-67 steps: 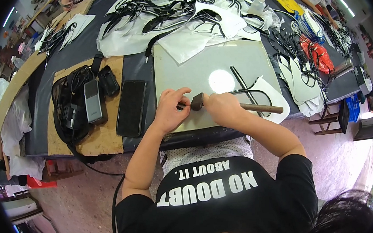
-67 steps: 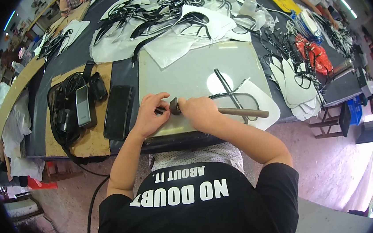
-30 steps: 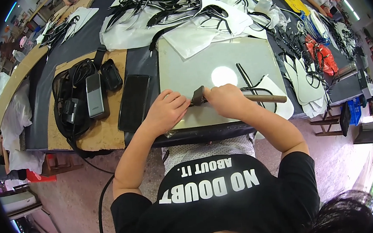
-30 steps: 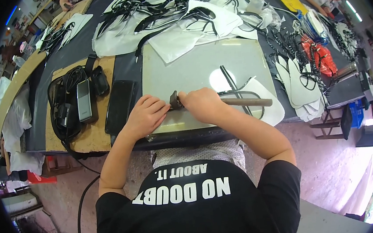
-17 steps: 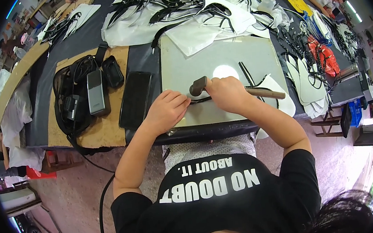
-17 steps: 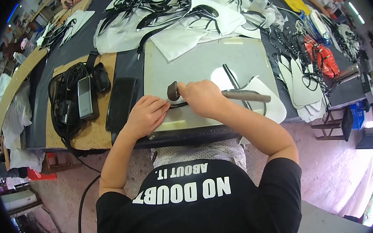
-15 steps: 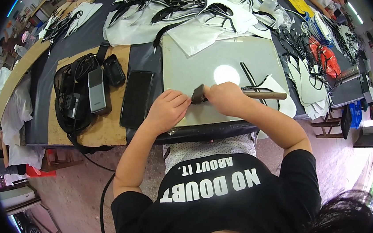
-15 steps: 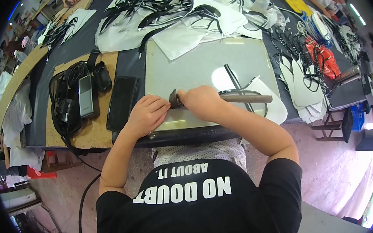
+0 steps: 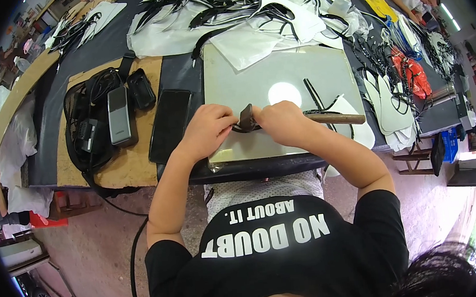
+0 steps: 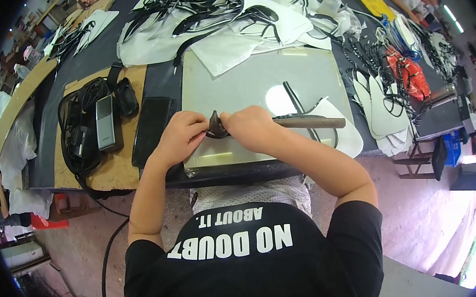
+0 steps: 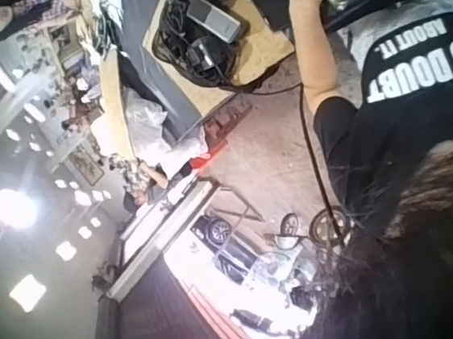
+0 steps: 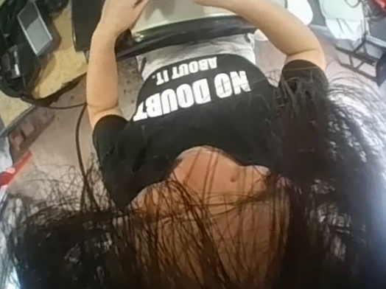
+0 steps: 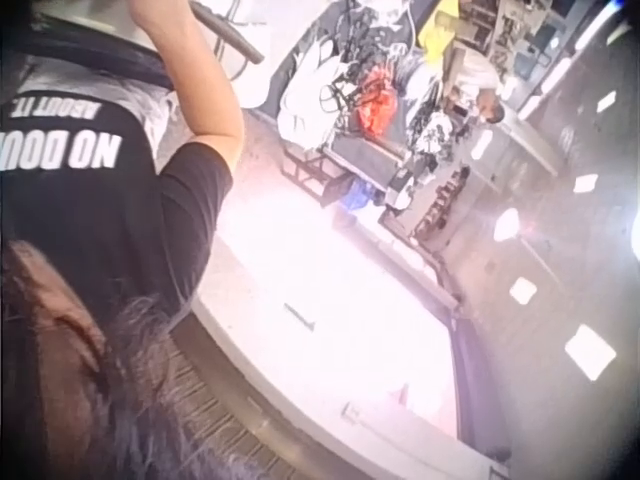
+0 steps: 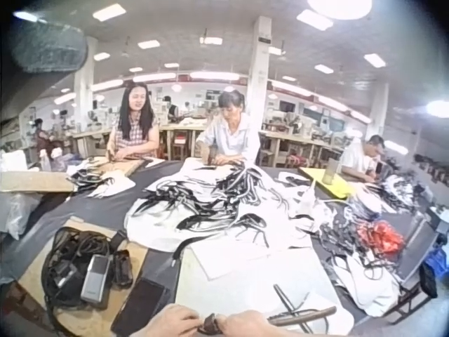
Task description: Hammering and flattening the edges of leather shoe components on a workbench.
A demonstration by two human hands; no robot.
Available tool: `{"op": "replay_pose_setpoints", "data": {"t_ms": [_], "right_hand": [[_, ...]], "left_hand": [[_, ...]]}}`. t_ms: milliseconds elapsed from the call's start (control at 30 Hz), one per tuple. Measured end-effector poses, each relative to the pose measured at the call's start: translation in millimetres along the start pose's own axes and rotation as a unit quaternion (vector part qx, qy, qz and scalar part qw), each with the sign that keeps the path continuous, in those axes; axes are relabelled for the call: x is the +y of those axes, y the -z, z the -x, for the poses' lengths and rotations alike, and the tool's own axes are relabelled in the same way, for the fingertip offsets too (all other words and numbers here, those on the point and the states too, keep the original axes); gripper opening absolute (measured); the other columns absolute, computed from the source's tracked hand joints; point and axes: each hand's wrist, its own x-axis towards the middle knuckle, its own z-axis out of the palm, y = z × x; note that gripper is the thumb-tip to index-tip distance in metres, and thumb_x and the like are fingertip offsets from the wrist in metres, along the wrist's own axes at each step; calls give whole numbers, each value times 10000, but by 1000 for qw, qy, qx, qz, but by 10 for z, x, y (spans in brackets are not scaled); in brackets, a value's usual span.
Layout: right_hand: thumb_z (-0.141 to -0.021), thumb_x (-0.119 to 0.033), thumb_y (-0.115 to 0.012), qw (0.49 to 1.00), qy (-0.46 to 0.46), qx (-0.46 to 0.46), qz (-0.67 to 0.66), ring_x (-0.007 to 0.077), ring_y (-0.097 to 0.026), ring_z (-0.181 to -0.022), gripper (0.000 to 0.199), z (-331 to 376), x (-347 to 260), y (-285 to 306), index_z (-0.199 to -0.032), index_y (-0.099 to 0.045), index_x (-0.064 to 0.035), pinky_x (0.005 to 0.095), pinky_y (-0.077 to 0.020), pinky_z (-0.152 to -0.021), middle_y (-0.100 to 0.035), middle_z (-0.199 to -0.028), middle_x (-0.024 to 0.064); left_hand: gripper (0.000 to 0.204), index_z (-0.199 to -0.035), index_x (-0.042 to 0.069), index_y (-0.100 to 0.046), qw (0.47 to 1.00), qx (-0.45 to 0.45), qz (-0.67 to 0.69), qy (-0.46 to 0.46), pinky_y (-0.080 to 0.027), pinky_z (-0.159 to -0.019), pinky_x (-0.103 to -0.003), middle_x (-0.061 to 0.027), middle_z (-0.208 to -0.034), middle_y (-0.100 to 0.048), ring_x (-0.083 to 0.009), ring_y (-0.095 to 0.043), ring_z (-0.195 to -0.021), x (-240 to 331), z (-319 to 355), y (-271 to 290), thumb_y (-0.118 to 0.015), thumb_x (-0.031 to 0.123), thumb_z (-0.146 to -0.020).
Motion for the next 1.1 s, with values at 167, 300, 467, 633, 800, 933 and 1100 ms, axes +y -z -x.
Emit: {"op": "replay_pose_setpoints", "data": {"t_ms": [167, 300, 467, 633, 800, 933, 1100], "right_hand": [[-718, -75, -509, 999, -16, 40, -12, 294, -591, -602, 158, 8, 69, -138, -853, -457, -11, 388, -460, -511, -581, -656, 138], [-731, -71, -496, 989, -21, 134, -64, 304, -589, -656, 154, 10, 88, -87, -863, -456, -3, 395, -463, -546, -573, -723, 160], [-739, -77, -486, 997, -37, 34, -58, 319, -596, -665, 152, -12, -23, -145, -866, -448, 0, 389, -478, -557, -575, -712, 152], [-759, -86, -459, 993, -49, 94, -43, 315, -598, -645, 120, -32, 46, -95, -850, -459, -8, 387, -476, -529, -574, -686, 146], [-755, -88, -472, 998, -16, 42, -39, 308, -599, -646, 137, -28, -80, -118, -875, -460, -23, 384, -476, -528, -576, -708, 150], [-772, -108, -452, 992, -16, 115, -40, 306, -600, -639, 120, -44, 25, -64, -855, -472, -23, 388, -477, -526, -577, -691, 145], [-762, -95, -455, 998, -29, 37, -31, 301, -600, -648, 131, -71, -105, -110, -877, -467, -33, 385, -479, -546, -583, -736, 138]], "left_hand": [[132, -795, 69, -599, 996, -17, -68, -62, -392, -782, -317, -18, -786, -541, -185, -513, -834, 46, -29, 47, -595, 91, -665], [135, -793, 66, -602, 990, 10, -117, -78, -390, -790, -314, -13, -787, -543, -177, -510, -832, 93, 47, 11, -591, 92, -661], [187, -833, 45, -604, 990, 25, -118, -76, -393, -800, -327, -20, -834, -560, -182, -512, -849, 111, 119, -14, -592, 66, -647], [215, -861, 35, -604, 990, 29, -116, -72, -395, -804, -335, -26, -882, -573, -187, -517, -870, 120, 147, -12, -596, 46, -647], [186, -807, 25, -595, 992, 62, -87, -73, -428, -767, -323, -43, -871, -579, -202, -533, -840, 101, 162, -45, -597, 58, -624], [175, -780, 23, -595, 993, 84, -44, -66, -453, -738, -327, -55, -888, -594, -216, -551, -834, 33, 208, -68, -600, 39, -606], [137, -740, 23, -598, 992, 113, -14, -50, -469, -710, -320, -65, -875, -604, -222, -567, -811, 30, 205, -97, -589, 19, -603]]}}
